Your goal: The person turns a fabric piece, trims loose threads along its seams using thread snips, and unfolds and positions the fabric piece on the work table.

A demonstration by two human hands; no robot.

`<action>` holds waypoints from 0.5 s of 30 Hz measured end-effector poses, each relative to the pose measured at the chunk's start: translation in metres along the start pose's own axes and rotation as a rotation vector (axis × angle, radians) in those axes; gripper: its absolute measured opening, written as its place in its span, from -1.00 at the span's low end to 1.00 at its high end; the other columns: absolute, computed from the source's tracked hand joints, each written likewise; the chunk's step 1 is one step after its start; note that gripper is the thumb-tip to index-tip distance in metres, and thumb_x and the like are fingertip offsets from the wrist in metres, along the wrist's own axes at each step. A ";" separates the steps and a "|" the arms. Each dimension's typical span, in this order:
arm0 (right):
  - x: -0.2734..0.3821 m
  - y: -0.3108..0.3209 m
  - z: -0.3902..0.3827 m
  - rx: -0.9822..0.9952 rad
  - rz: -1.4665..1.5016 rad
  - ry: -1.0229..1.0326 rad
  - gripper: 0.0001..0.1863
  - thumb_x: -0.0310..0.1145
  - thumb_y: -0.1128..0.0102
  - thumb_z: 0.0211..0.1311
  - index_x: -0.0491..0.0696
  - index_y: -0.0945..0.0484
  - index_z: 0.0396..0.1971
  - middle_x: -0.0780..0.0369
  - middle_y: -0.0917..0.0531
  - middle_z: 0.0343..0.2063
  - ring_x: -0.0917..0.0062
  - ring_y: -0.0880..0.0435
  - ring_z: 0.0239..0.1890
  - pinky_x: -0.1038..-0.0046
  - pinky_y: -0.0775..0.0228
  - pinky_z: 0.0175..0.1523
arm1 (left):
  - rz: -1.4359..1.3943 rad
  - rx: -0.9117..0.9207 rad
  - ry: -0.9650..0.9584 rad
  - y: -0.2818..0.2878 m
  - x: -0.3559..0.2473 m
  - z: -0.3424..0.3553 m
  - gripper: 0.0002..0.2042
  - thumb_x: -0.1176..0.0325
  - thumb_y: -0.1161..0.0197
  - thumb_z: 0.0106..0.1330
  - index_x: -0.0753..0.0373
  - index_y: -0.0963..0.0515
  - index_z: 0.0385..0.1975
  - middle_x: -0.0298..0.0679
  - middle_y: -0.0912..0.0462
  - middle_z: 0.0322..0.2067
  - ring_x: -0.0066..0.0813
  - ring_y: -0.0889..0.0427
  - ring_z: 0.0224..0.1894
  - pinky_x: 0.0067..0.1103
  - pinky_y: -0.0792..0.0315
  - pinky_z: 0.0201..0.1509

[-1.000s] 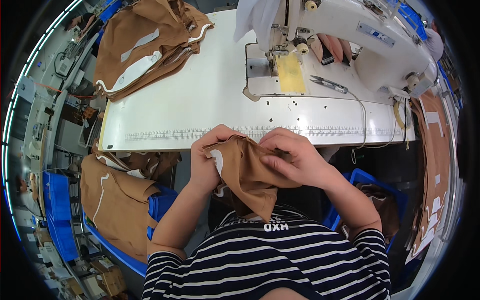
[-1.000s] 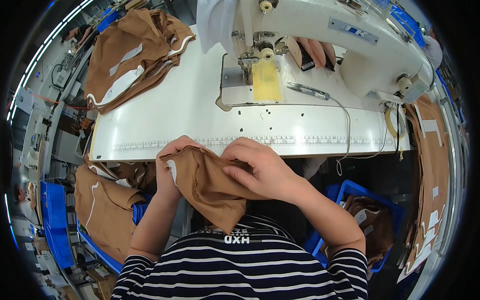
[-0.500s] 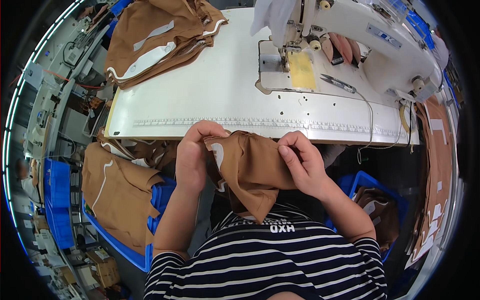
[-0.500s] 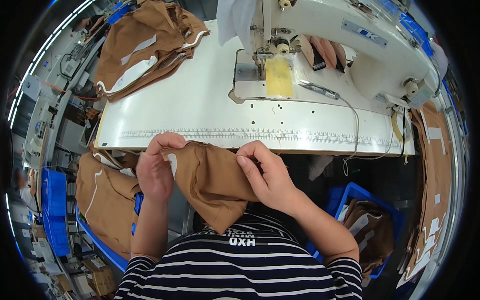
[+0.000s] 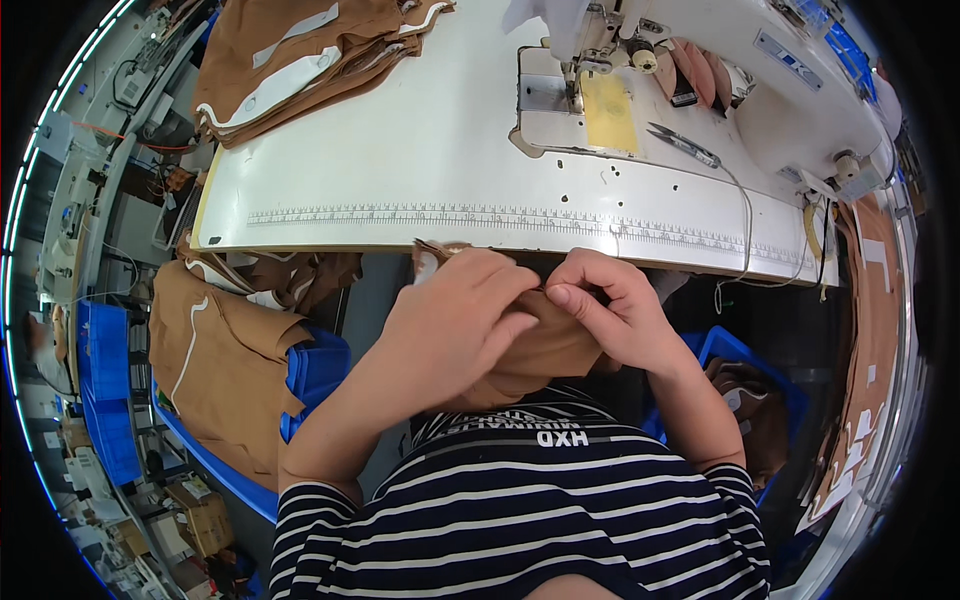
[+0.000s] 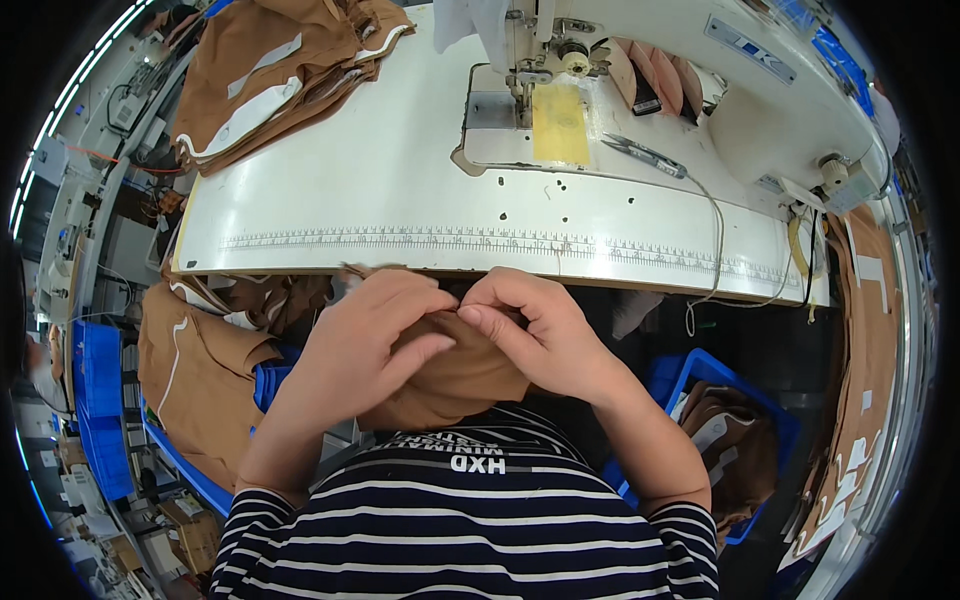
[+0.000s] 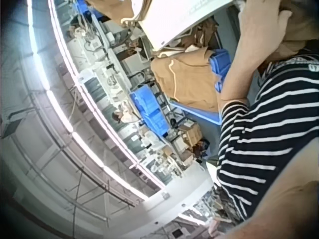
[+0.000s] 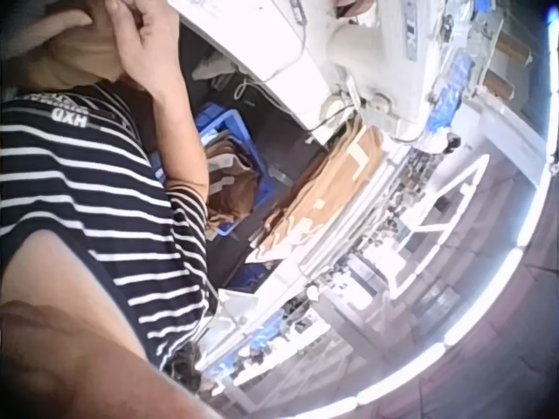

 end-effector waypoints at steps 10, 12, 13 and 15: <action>-0.045 0.012 -0.008 -0.089 0.165 -0.217 -0.82 -0.33 -0.01 0.30 -0.14 -0.49 -0.37 0.36 -0.52 -0.46 0.78 -0.40 -0.43 0.66 -0.29 -0.32 | -1.207 0.275 0.563 -0.079 0.071 -0.010 -0.86 0.49 -0.32 0.08 0.32 -0.52 -0.39 -0.39 -0.56 -0.51 -0.76 -0.49 -0.50 -0.79 -0.36 -0.48; -0.044 0.015 -0.011 -0.144 0.148 -0.237 -0.84 -0.35 -0.05 0.27 -0.14 -0.49 -0.36 0.33 -0.53 -0.44 0.76 -0.42 -0.43 0.66 -0.30 -0.32 | -1.226 0.258 0.620 -0.081 0.076 -0.011 -0.84 0.49 -0.32 0.08 0.33 -0.52 -0.37 -0.39 -0.56 -0.51 -0.77 -0.48 -0.52 -0.81 -0.32 -0.51; -0.034 0.023 -0.013 -0.213 -0.066 -0.148 -0.89 -0.41 -0.13 0.19 -0.13 -0.50 -0.36 0.29 -0.53 -0.42 0.68 -0.45 -0.42 0.63 -0.32 -0.31 | -1.243 0.240 0.672 -0.083 0.079 -0.012 -0.83 0.49 -0.32 0.07 0.33 -0.53 -0.35 -0.38 -0.56 -0.52 -0.79 -0.47 -0.55 -0.83 -0.29 -0.55; -0.023 0.028 -0.014 -0.281 -0.278 -0.060 -0.89 -0.46 -0.20 0.10 -0.13 -0.51 -0.37 0.25 -0.54 -0.41 0.61 -0.49 -0.41 0.61 -0.33 -0.30 | -1.253 0.240 0.702 -0.079 0.074 -0.009 -0.83 0.48 -0.33 0.08 0.33 -0.53 -0.35 -0.39 -0.56 -0.52 -0.81 -0.43 -0.59 -0.84 -0.23 -0.60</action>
Point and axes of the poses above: each hand's wrist, its own z-axis towards the middle knuckle, its own y-axis out of the back of the hand, x = y × z, the point moved 8 cm from there along z, towards the middle knuckle
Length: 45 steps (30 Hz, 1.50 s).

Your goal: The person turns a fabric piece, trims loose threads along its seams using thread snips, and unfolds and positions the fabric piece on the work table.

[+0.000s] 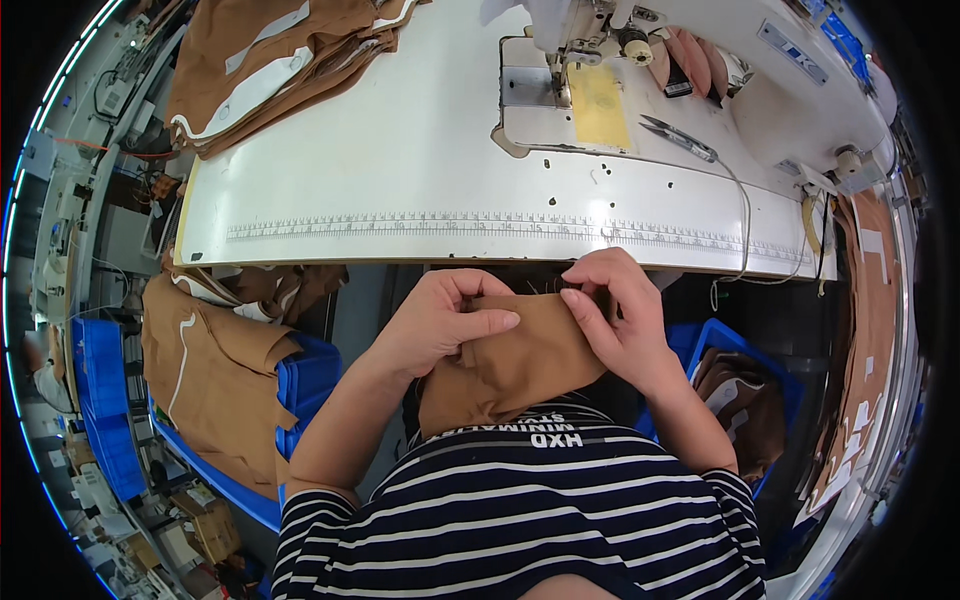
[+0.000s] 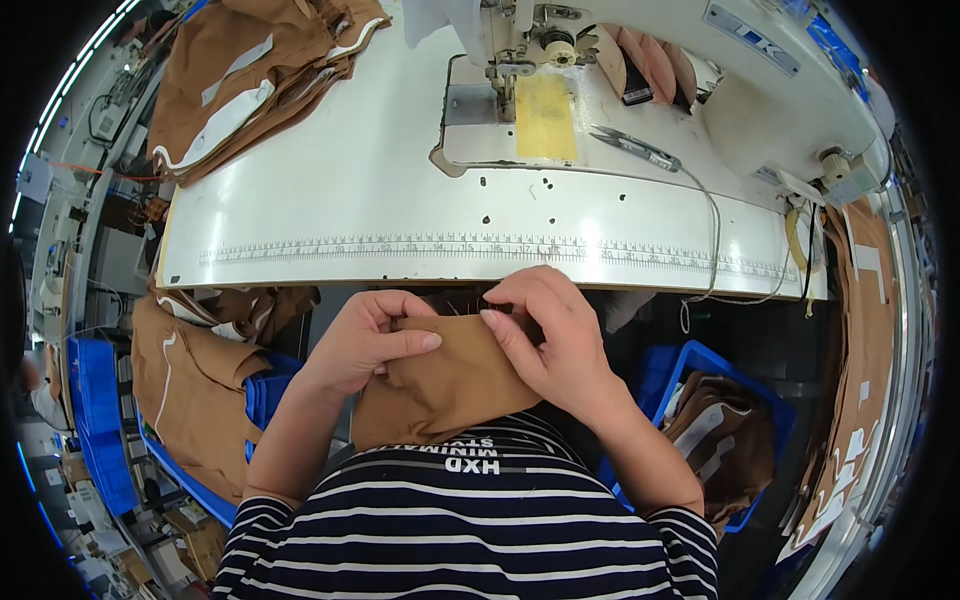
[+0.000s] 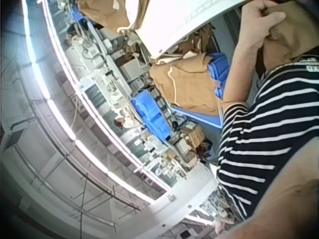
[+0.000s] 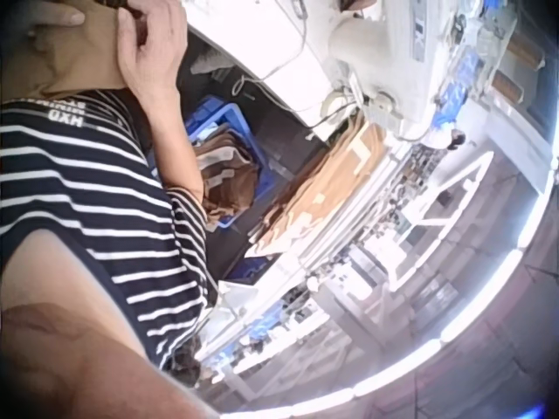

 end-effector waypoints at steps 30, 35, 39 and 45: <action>-0.027 0.135 0.076 -0.353 -0.944 0.276 -0.82 -0.44 -0.20 0.05 -0.12 -0.52 -0.31 0.14 -0.52 -0.41 0.26 -0.49 -0.27 0.35 -0.34 -0.14 | 0.013 0.075 -0.001 -0.008 0.013 0.001 -0.84 0.44 -0.23 0.18 0.32 -0.57 -0.26 -0.44 -0.53 -0.48 -0.83 -0.38 -0.55 -0.85 -0.28 -0.52; 0.034 0.039 0.033 0.144 -0.349 0.310 -0.63 -0.35 -0.29 0.00 -0.13 -0.50 -0.16 0.11 -0.51 -0.14 0.26 -0.48 -0.08 0.35 -0.33 0.01 | 0.129 0.045 -0.166 -0.005 0.005 -0.006 -0.85 0.48 -0.22 0.17 0.34 -0.56 -0.28 -0.42 -0.50 -0.42 -0.80 -0.40 -0.44 -0.84 -0.29 -0.42; 0.024 -0.004 0.011 0.353 -0.203 0.317 -0.57 -0.35 -0.30 -0.03 -0.10 -0.48 -0.10 0.15 -0.51 -0.23 0.30 -0.49 -0.18 0.38 -0.35 -0.06 | 0.243 0.032 -0.331 -0.010 -0.012 -0.011 -0.87 0.50 -0.26 0.13 0.34 -0.55 -0.33 -0.42 -0.46 -0.44 -0.78 -0.38 -0.43 -0.79 -0.28 -0.40; 0.024 -0.018 0.004 0.350 -0.030 0.287 -0.76 -0.44 -0.29 -0.05 -0.14 -0.51 -0.34 0.23 -0.50 -0.43 0.37 -0.49 -0.32 0.44 -0.36 -0.23 | 0.659 -0.020 -0.623 -0.018 -0.042 -0.032 -0.89 0.53 -0.30 0.04 0.32 -0.57 -0.42 -0.31 -0.42 -0.55 -0.57 -0.39 -0.53 -0.67 -0.27 -0.49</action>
Point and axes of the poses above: each hand's wrist, its own z-axis towards the middle knuckle, its own y-axis out of the back of the hand, x = y × z, the point moved 8 cm from there along z, towards the middle knuckle
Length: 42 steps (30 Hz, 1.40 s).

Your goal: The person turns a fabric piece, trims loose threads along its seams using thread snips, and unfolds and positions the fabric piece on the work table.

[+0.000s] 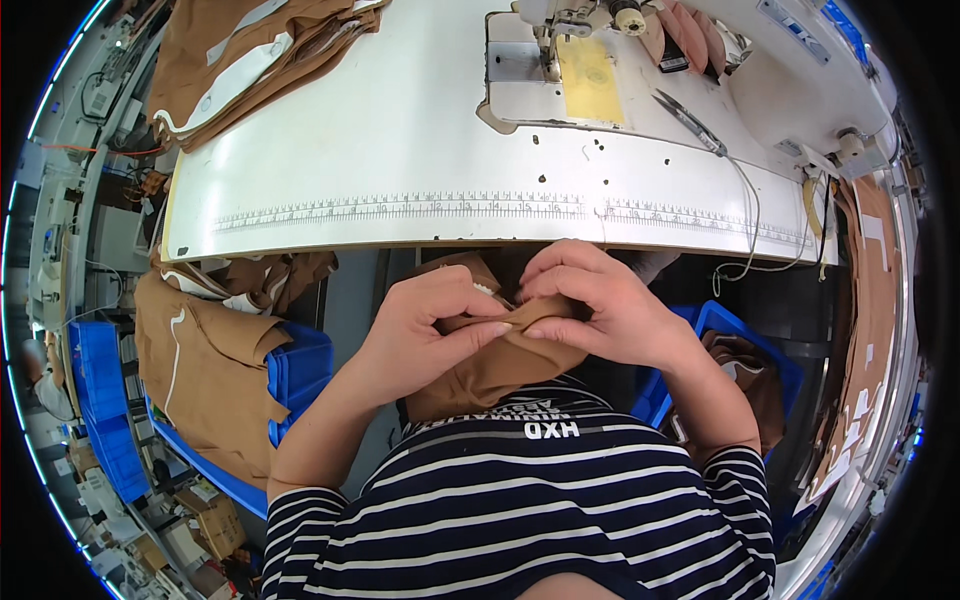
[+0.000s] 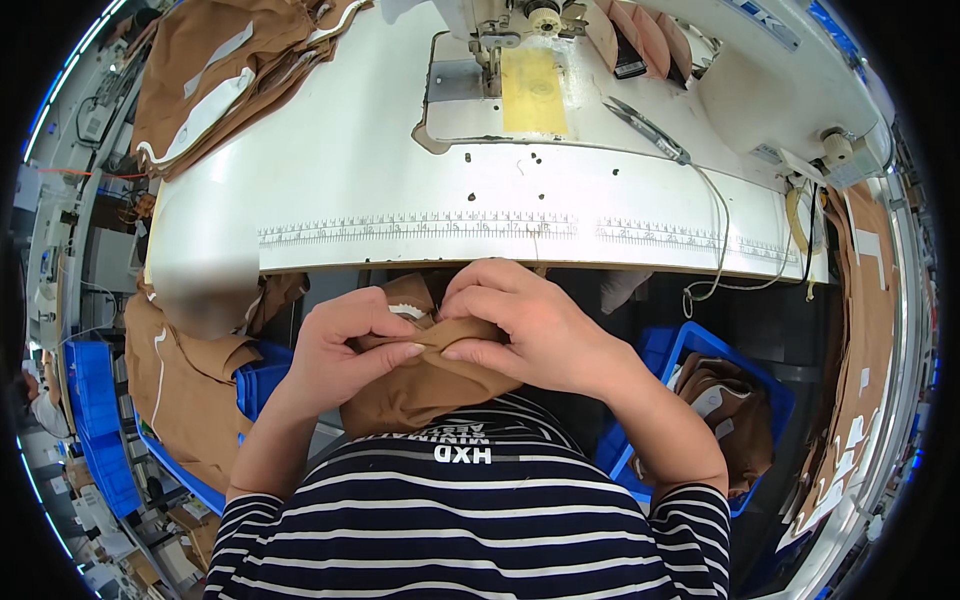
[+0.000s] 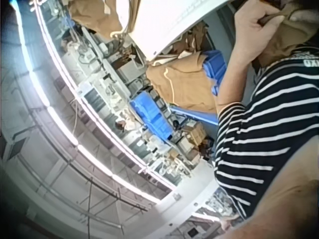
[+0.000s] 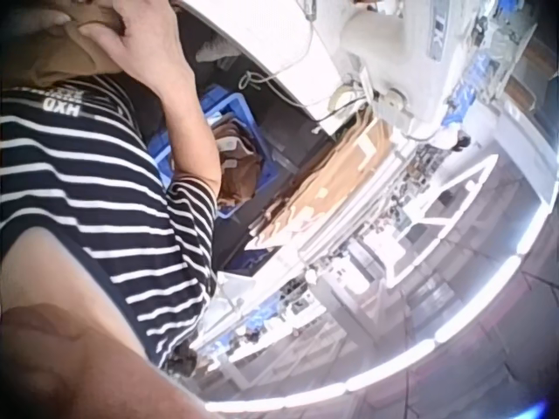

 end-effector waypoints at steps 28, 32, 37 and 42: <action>0.004 -0.001 -0.047 -0.438 -0.349 0.506 -0.85 -0.53 -0.17 -0.41 -0.06 -0.41 -0.70 0.32 -0.22 -0.72 0.59 -0.26 -0.75 0.56 -0.04 -0.74 | 0.607 -0.361 -0.912 -0.013 -0.010 -0.047 -0.78 0.46 -0.18 -0.33 0.24 -0.43 -0.56 -0.25 -0.37 -0.45 -0.38 -0.46 -0.49 -0.58 -0.30 -0.57; 0.002 -0.002 -0.048 -0.442 -0.366 0.499 -0.85 -0.53 -0.17 -0.41 -0.06 -0.40 -0.71 0.32 -0.22 -0.72 0.58 -0.26 -0.75 0.57 -0.04 -0.74 | 0.626 -0.396 -0.913 -0.011 -0.008 -0.047 -0.78 0.45 -0.19 -0.31 0.24 -0.43 -0.55 -0.26 -0.37 -0.45 -0.38 -0.47 -0.49 -0.58 -0.32 -0.57; 0.001 -0.001 -0.048 -0.457 -0.382 0.489 -0.83 -0.55 -0.16 -0.44 -0.07 -0.39 -0.71 0.32 -0.22 -0.72 0.57 -0.24 -0.76 0.57 -0.04 -0.74 | 0.664 -0.405 -0.903 -0.010 -0.011 -0.047 -0.79 0.46 -0.20 -0.30 0.24 -0.44 -0.56 -0.27 -0.39 -0.49 -0.36 -0.49 -0.47 -0.61 -0.33 -0.59; 0.000 0.000 -0.050 -0.435 -0.367 0.467 -0.81 -0.63 -0.16 -0.42 -0.07 -0.40 -0.68 0.30 -0.25 -0.71 0.53 -0.27 -0.76 0.55 -0.06 -0.72 | 0.675 -0.420 -0.879 -0.008 -0.013 -0.045 -0.79 0.45 -0.21 -0.30 0.24 -0.44 -0.57 -0.27 -0.37 -0.54 -0.38 -0.48 -0.50 -0.60 -0.32 -0.63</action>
Point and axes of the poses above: each hand's wrist, its own z-axis towards the middle knuckle, its own y-axis out of the back of the hand, x = y × z, the point moved 8 cm from there along z, towards the middle knuckle
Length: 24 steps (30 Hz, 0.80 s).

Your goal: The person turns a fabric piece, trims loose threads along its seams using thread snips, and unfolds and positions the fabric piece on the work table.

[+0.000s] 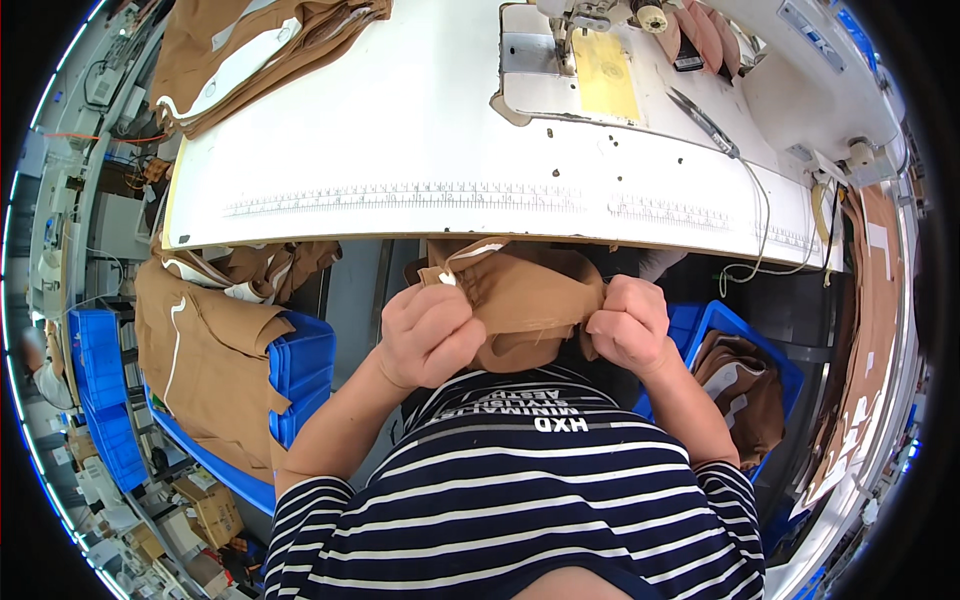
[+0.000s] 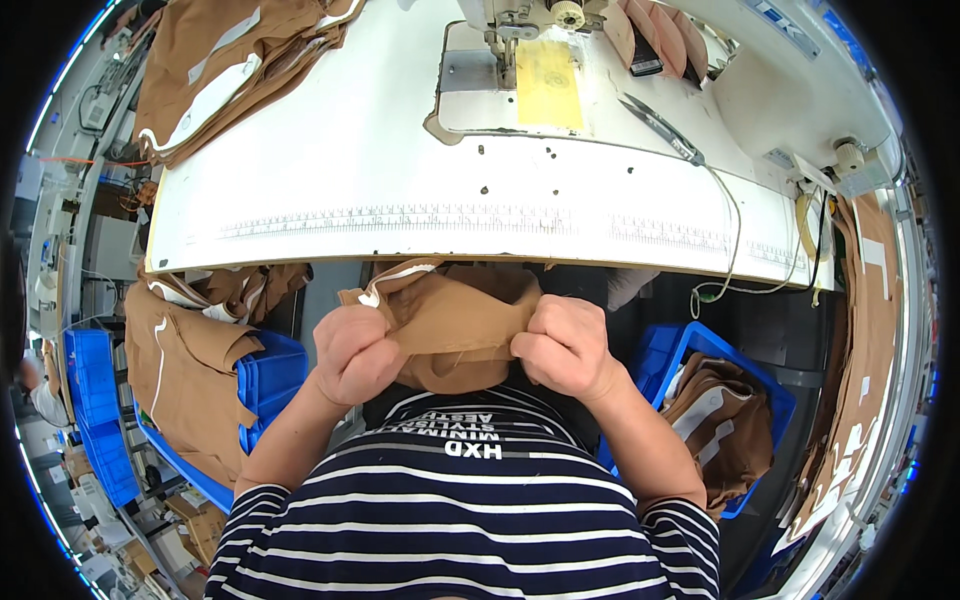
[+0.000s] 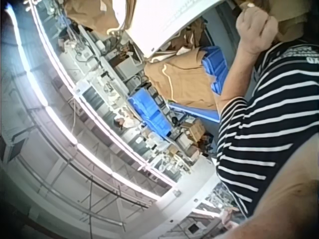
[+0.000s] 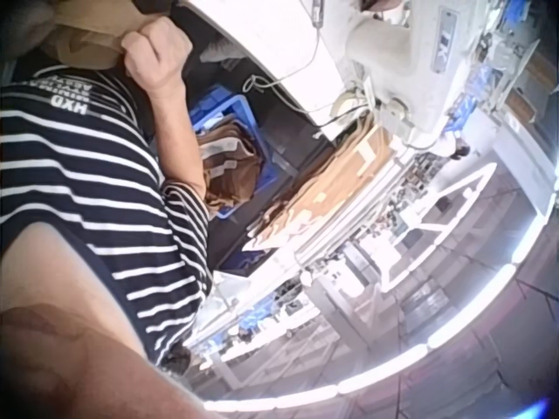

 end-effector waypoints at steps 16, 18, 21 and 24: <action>-0.144 0.091 0.039 0.106 -0.769 -0.459 -0.69 -0.24 -0.25 0.06 -0.06 -0.55 -0.21 0.21 -0.54 -0.25 0.36 -0.47 -0.19 0.35 -0.30 -0.10 | -1.269 0.387 1.687 -0.067 0.043 -0.072 -0.78 0.26 -0.19 0.24 0.30 -0.60 -0.30 -0.50 -0.48 -0.59 -0.85 -0.32 -0.57 -0.81 -0.18 -0.58; -0.150 0.092 0.041 0.154 -0.771 -0.524 -0.72 -0.25 -0.21 0.09 -0.07 -0.56 -0.23 0.21 -0.54 -0.30 0.35 -0.47 -0.23 0.34 -0.29 -0.09 | -1.309 0.343 1.707 -0.067 0.042 -0.072 -0.76 0.27 -0.19 0.24 0.32 -0.58 -0.26 -0.44 -0.54 -0.52 -0.82 -0.40 -0.52 -0.80 -0.26 -0.55; -0.156 0.087 0.043 0.195 -0.827 -0.537 -0.79 -0.29 -0.14 0.15 -0.09 -0.56 -0.30 0.21 -0.53 -0.40 0.35 -0.47 -0.30 0.33 -0.28 -0.12 | -1.393 0.251 1.781 -0.067 0.036 -0.069 -0.74 0.30 -0.18 0.25 0.36 -0.55 -0.18 -0.32 -0.61 -0.38 -0.74 -0.54 -0.42 -0.78 -0.40 -0.46; -0.151 0.090 0.048 0.160 -0.928 -0.400 -0.86 -0.35 -0.07 0.19 -0.11 -0.53 -0.38 0.20 -0.52 -0.45 0.36 -0.47 -0.36 0.37 -0.29 -0.22 | -1.485 0.213 1.820 -0.069 0.033 -0.064 -0.72 0.33 -0.16 0.25 0.39 -0.52 -0.14 -0.24 -0.62 -0.29 -0.65 -0.60 -0.33 -0.76 -0.47 -0.35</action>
Point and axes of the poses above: each hand's wrist, its own z-axis towards the middle knuckle, its own y-axis out of the back of the hand, x = y × z, the point moved 8 cm from there along z, towards the middle knuckle
